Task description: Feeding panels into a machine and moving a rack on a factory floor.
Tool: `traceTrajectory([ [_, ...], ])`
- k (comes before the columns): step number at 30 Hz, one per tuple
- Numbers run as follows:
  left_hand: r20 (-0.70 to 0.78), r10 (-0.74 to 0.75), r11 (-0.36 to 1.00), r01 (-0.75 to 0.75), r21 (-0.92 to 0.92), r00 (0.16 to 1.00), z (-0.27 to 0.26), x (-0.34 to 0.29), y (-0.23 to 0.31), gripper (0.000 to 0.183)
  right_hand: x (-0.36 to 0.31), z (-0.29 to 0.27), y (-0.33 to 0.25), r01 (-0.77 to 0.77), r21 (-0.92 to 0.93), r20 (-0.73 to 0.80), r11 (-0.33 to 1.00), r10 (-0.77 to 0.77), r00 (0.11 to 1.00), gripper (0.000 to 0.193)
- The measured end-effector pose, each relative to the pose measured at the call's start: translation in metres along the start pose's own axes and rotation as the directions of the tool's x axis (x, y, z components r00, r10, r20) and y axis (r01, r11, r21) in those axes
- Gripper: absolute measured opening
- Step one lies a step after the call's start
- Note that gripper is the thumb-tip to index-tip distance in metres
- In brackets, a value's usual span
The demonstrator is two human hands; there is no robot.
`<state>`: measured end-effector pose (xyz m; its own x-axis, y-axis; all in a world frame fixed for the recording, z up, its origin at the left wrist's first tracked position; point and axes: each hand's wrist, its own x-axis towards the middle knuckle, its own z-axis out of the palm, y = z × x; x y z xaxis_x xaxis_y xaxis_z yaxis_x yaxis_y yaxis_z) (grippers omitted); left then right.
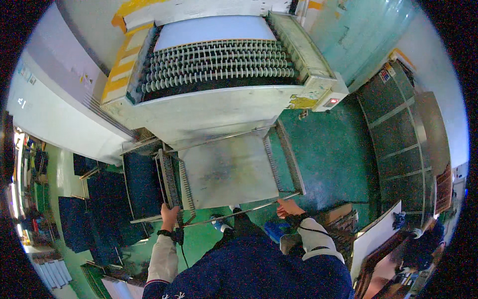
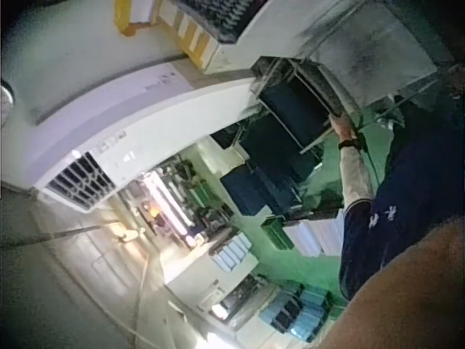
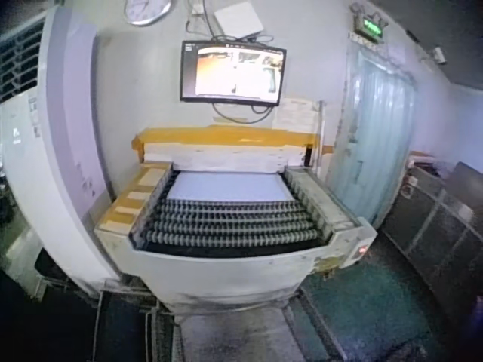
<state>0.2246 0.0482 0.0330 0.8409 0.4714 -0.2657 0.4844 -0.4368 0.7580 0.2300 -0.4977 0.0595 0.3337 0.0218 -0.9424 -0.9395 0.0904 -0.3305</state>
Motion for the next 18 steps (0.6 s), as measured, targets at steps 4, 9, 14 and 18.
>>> traceTrajectory([
  [4, 0.034, -0.093, 0.991, 0.096, -0.089, 0.995, 0.0, -0.006, 0.014, 0.035, 0.014, 0.008, 0.007, -0.236, 0.593, 0.304, 0.77, 0.057, 0.951, 0.038],
  [9, 0.022, -0.111, 0.989, 0.113, -0.098, 0.994, 0.006, 0.008, -0.032, 0.036, 0.04, -0.003, 0.013, -0.062, 0.377, 0.364, 0.924, -0.087, 0.927, 0.036],
  [14, 0.043, -0.123, 0.992, 0.123, 0.007, 0.991, 0.005, 0.008, -0.009, 0.04, 0.042, -0.002, 0.007, 0.162, -0.882, -0.07, 0.442, -0.465, 0.883, 0.035],
  [18, 0.046, -0.151, 0.988, 0.15, 0.031, 0.987, 0.001, 0.003, 0.005, 0.044, 0.009, 0.012, -0.01, 0.083, -0.898, -0.101, 0.433, -0.384, 0.918, 0.029],
])
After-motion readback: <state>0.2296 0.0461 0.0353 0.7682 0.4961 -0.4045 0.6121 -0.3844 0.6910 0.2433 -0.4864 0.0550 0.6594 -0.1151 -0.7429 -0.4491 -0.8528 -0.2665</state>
